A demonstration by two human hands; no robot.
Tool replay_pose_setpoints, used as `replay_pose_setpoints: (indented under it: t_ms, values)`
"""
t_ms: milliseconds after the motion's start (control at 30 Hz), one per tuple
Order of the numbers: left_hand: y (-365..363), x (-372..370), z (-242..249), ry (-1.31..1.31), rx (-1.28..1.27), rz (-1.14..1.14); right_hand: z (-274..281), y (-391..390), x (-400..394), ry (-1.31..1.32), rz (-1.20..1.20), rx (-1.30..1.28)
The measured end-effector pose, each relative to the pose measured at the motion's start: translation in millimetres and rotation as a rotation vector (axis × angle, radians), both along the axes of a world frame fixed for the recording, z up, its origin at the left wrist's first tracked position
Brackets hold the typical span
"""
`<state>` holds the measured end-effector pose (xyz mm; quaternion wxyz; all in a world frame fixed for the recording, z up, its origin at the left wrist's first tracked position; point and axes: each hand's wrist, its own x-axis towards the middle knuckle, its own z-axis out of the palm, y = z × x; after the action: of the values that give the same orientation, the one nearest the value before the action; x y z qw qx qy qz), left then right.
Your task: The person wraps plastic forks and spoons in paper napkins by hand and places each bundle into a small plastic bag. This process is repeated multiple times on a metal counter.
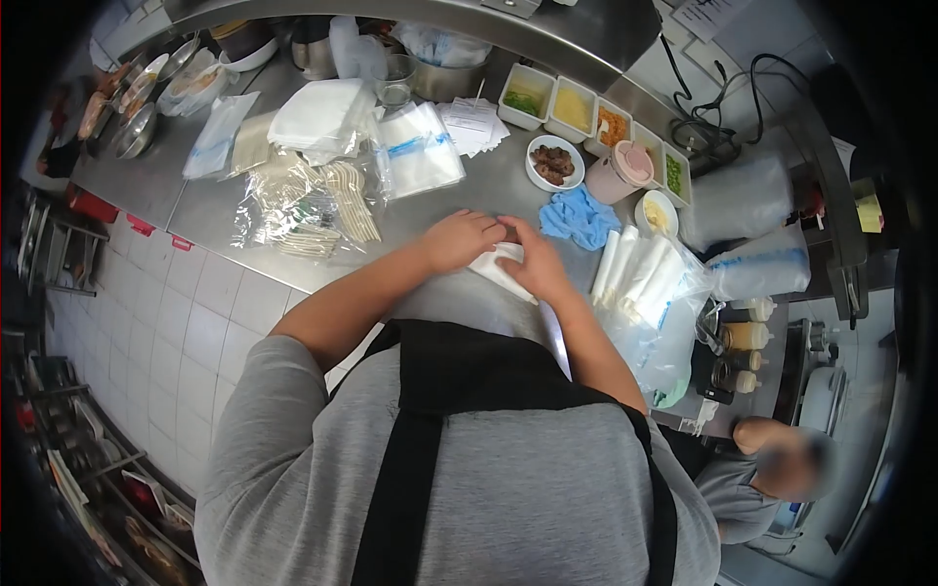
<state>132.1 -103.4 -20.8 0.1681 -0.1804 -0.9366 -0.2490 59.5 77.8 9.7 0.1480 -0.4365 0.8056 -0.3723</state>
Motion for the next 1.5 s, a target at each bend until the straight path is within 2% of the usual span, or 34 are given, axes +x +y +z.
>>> replay_pose_setpoints:
  t_ms: [100,200,300,400,500,600,667,733,800,900,1000,1100,1200,1233,1333,1433,1500]
  values:
    - [5.5,-18.4,20.4,-0.145,0.241,0.072,-1.4,22.4,-3.6,-0.06,-0.099,0.005]
    - [14.3,-61.7,3.9,0.053,0.102,0.107,13.0,59.7,10.7,-0.066,-0.36,0.087]
    - [45.8,-85.5,-2.5,0.157,-0.176,0.069,-7.0,98.8,19.2,0.064,-0.425,-0.046]
    - [57.6,-102.2,-1.6,0.011,-0.292,0.025,-3.6,111.6,33.8,0.05,-0.492,-0.048]
    - [55.0,-97.8,16.0,0.077,-0.184,0.129,1.2,111.3,41.4,-0.002,-0.531,-0.02]
    - [23.1,-81.5,23.3,0.035,0.044,0.367,-0.1,108.2,39.5,0.004,-0.519,-0.011]
    - [-20.4,-76.8,9.1,0.088,0.202,0.646,-1.3,105.3,38.3,0.023,-0.493,-0.019]
    - [-69.3,-66.2,-0.8,0.224,0.158,0.845,-0.7,100.7,35.0,0.046,-0.456,-0.035]
    - [-92.0,-54.5,0.2,0.154,0.087,1.012,1.7,94.7,32.9,0.032,-0.442,0.001]
    - [-121.5,-55.9,-18.5,-0.113,0.006,0.911,6.1,86.5,33.6,0.015,-0.417,-0.01]
    - [-128.6,-56.3,-19.6,-0.015,0.335,0.934,15.7,82.2,36.2,0.001,-0.414,-0.096]
    - [-120.8,-42.0,1.5,0.268,0.897,0.814,17.1,83.9,34.7,0.054,-0.365,-0.135]
    - [-123.3,-17.4,32.3,0.356,0.875,0.764,18.8,83.5,33.7,0.071,-0.303,-0.097]
    - [-123.0,-9.0,41.5,0.256,1.04,0.675,19.8,82.2,33.3,0.066,-0.282,-0.078]
    - [-153.0,-2.5,15.4,0.274,0.824,0.616,21.6,78.2,34.3,0.047,-0.264,-0.016]
    - [-137.6,-4.1,27.3,-0.045,0.692,0.697,17.3,75.3,35.8,0.079,-0.252,-0.03]
    - [-100.4,-18.0,40.2,-0.065,0.397,0.906,17.1,73.2,38.4,0.087,-0.248,-0.012]
